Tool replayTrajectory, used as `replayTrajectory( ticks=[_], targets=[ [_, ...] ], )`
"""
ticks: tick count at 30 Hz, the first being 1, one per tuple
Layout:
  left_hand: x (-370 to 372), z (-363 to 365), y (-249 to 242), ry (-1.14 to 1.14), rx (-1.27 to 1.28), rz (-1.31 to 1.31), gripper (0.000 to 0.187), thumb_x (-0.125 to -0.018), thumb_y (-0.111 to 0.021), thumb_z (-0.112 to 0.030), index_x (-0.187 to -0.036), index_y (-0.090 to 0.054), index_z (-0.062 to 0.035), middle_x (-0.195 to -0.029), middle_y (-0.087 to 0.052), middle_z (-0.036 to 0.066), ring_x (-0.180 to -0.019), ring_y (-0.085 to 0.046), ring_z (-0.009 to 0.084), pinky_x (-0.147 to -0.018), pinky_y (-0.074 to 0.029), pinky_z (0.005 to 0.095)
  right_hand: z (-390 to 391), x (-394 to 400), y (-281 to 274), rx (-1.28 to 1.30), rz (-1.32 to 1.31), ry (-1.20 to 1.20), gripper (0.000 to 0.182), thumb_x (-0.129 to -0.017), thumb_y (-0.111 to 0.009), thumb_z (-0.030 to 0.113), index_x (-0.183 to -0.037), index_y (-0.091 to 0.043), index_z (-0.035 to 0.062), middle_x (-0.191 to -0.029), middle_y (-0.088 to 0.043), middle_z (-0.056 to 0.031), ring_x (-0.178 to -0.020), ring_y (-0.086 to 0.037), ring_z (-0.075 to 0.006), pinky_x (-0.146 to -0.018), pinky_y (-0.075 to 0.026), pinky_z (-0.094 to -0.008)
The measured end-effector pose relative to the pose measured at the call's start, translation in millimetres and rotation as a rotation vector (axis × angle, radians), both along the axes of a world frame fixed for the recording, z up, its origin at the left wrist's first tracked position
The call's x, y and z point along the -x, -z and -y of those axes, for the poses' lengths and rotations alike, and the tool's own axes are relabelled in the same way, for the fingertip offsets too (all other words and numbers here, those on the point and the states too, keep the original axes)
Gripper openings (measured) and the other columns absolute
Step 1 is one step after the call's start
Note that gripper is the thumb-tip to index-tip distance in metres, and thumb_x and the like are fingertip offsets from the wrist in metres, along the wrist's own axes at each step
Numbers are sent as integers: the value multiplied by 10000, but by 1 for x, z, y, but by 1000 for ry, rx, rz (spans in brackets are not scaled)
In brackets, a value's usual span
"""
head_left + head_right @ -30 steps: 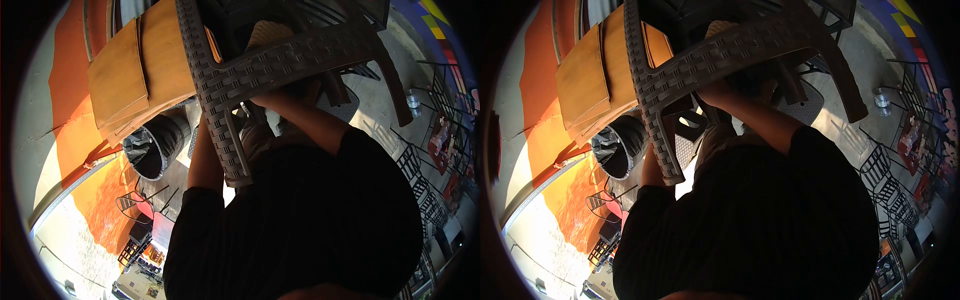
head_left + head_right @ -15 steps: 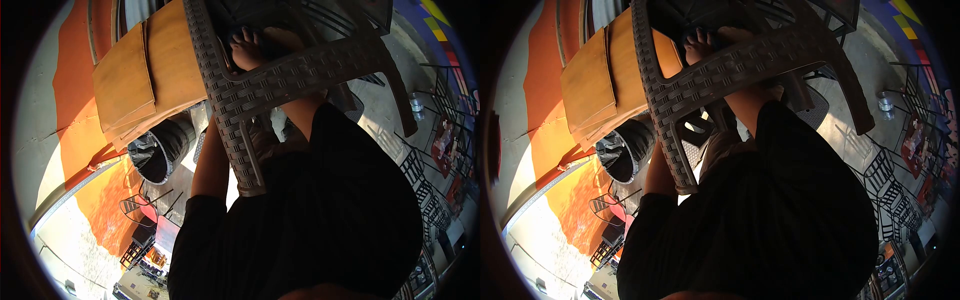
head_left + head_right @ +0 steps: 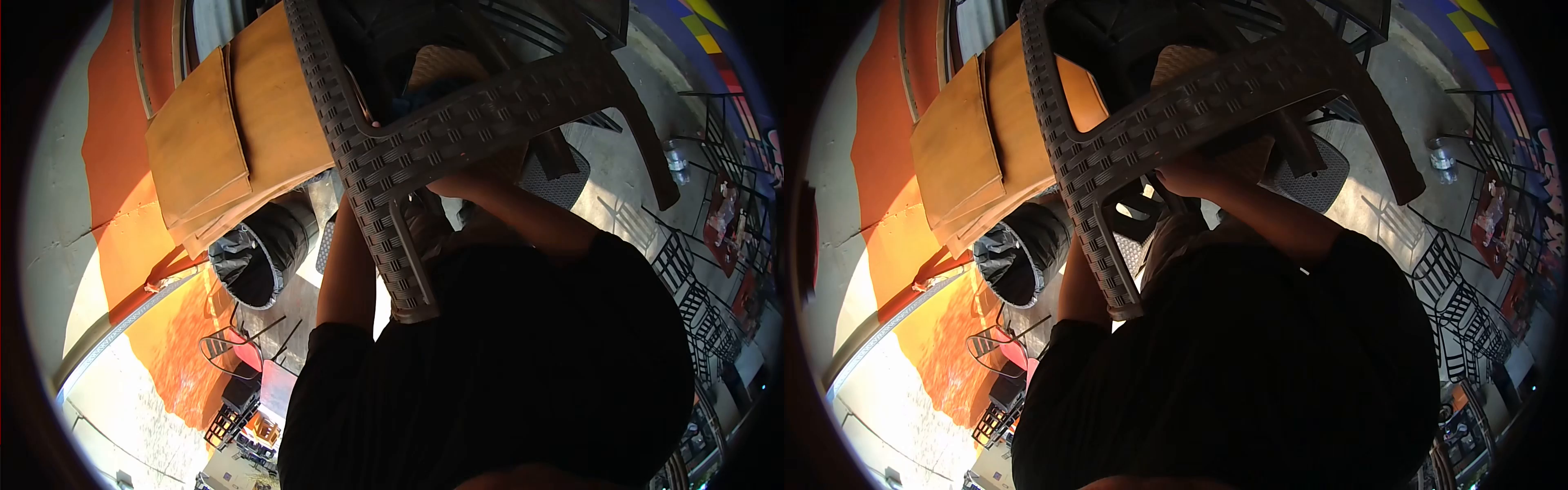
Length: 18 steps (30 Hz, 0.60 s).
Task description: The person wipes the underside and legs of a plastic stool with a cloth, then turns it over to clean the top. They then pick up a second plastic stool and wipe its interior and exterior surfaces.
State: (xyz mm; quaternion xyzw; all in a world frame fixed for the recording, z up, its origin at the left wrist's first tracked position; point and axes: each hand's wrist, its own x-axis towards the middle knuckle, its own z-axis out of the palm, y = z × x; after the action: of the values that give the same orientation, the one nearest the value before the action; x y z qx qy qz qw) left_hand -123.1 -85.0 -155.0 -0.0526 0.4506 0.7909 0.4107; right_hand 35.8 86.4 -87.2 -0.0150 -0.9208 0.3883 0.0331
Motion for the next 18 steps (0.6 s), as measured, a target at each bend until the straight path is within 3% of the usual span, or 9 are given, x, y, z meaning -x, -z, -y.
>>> replayTrajectory(
  ticks=[4,6,7,9,10,12,14,18],
  targets=[
    [-6,7,-1,15,13,10,401,-997,-559,-280,-1324,-537,-49,-1198,-620,94,-1043,-621,209,-857,-532,352,-1,15,-14,33,-181,110,235,-967,-595,167,-1163,-657,55,-1158,-669,-129,-1080,-647,-313,-952,-510,-451],
    [-9,8,-3,24,18,16,406,-997,-558,-285,-1327,-535,-49,-1202,-617,95,-1047,-619,210,-860,-530,354,1,31,2,284,-182,179,276,-968,-604,198,-1213,-644,75,-1188,-656,-134,-1117,-631,-326,-977,-495,-466],
    [-11,9,-4,26,19,22,408,-997,-557,-287,-1328,-534,-49,-1204,-616,95,-1049,-618,211,-862,-529,355,0,52,37,508,-99,192,315,-959,-623,211,-1251,-631,94,-1218,-641,-144,-1152,-609,-340,-997,-478,-481],
    [-14,14,-5,33,29,29,413,-997,-555,-292,-1331,-531,-50,-1208,-614,96,-1053,-616,213,-865,-527,357,1,88,99,411,-186,233,377,-947,-634,210,-1310,-604,114,-1271,-610,-170,-1203,-573,-379,-1027,-454,-505],
    [-13,16,-6,35,30,30,415,-998,-554,-294,-1332,-530,-50,-1211,-612,96,-1055,-615,214,-866,-526,358,2,103,125,84,-346,254,396,-945,-626,196,-1331,-590,114,-1294,-595,-186,-1219,-557,-404,-1036,-447,-513],
    [-12,19,-5,37,32,34,419,-998,-552,-299,-1335,-528,-51,-1215,-610,96,-1060,-613,215,-870,-524,360,2,133,129,-149,-373,291,432,-933,-613,164,-1360,-569,114,-1330,-568,-215,-1233,-536,-442,-1051,-433,-533],
    [-11,21,-5,39,37,34,424,-998,-550,-303,-1338,-526,-51,-1219,-608,97,-1064,-611,217,-873,-523,362,-5,165,90,52,-122,325,465,-916,-603,129,-1378,-557,112,-1355,-545,-238,-1231,-526,-466,-1062,-421,-556],
    [-11,24,-5,41,43,37,433,-998,-546,-312,-1343,-521,-52,-1228,-603,98,-1072,-607,220,-879,-519,366,-13,200,72,-61,-80,360,518,-913,-568,162,-1429,-526,137,-1426,-508,-236,-1343,-438,-445,-1123,-361,-551]
  ],
)
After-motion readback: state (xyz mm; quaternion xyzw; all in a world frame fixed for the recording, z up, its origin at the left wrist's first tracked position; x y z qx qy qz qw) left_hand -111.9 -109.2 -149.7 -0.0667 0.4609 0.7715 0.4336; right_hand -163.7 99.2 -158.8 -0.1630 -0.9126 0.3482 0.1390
